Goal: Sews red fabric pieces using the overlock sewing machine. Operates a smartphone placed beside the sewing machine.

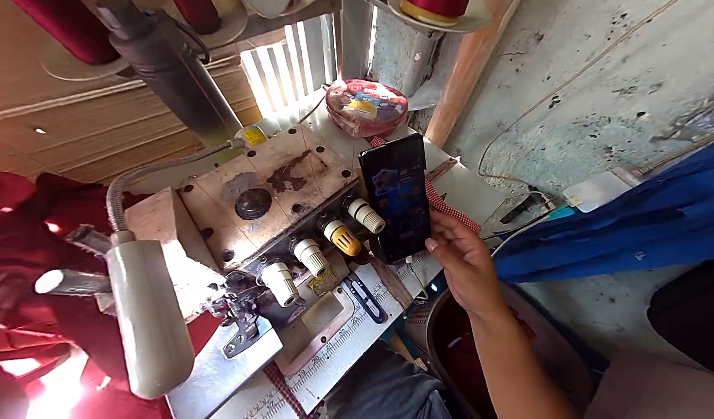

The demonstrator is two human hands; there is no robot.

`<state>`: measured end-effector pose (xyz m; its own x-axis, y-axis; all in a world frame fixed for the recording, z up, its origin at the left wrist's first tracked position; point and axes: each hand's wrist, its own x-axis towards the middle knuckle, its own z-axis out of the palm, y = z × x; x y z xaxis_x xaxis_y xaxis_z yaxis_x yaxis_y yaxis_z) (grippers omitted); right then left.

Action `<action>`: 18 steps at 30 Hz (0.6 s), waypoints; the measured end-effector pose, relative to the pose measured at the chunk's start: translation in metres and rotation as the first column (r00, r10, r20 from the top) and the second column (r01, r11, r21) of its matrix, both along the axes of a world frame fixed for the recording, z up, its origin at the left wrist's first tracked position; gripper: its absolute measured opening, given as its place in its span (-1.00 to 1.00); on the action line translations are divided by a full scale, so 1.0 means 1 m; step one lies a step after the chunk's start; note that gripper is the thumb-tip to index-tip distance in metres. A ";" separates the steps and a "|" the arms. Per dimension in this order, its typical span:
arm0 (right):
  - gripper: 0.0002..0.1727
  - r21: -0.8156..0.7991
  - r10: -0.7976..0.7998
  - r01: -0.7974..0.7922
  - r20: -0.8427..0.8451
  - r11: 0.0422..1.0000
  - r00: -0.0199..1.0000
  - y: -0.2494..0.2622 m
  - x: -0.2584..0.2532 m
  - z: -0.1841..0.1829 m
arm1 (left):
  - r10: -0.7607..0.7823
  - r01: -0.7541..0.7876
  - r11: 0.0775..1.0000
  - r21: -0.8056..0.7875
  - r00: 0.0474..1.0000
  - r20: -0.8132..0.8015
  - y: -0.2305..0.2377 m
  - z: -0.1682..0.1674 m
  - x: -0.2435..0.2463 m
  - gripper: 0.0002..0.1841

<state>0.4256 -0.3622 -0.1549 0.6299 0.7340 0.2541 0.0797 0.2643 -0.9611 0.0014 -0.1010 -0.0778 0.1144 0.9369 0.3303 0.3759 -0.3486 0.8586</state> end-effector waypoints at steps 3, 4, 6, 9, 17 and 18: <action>-0.54 0.007 0.005 -0.005 0.004 1.000 1.000 0.000 -0.001 -0.002 | -0.137 0.194 0.968 0.157 0.938 -0.318 -0.003 -0.026 0.007 -0.55; -0.53 0.010 0.007 -0.007 0.004 1.000 1.000 0.000 -0.001 -0.003 | -0.114 0.191 0.967 0.170 0.916 -0.385 -0.020 -0.032 0.022 -0.50; -0.53 0.013 0.013 -0.013 0.002 1.000 1.000 0.000 -0.001 -0.004 | 0.000 0.088 0.975 0.202 0.917 -0.398 -0.045 -0.069 0.039 -0.54; -0.52 0.012 0.012 -0.012 -0.007 1.000 1.000 0.001 0.000 -0.002 | -0.033 0.065 0.995 0.072 0.925 -0.379 -0.066 -0.061 0.060 -0.53; -0.50 -0.052 -0.126 0.127 0.013 0.991 0.992 -0.003 -0.006 -0.002 | 0.116 -0.014 0.965 0.262 0.919 -0.376 -0.088 -0.028 0.075 -0.47; -0.51 -0.053 -0.199 0.199 0.012 0.979 0.980 -0.005 -0.010 -0.003 | 0.120 -0.010 0.953 0.301 0.929 -0.349 -0.093 -0.029 0.065 -0.45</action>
<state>0.4157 -0.3672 -0.1577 0.7631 0.6070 0.2220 0.1316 0.1904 -0.9729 0.0668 -0.1944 -0.1063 0.2186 0.8157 0.5356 0.6695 -0.5246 0.5258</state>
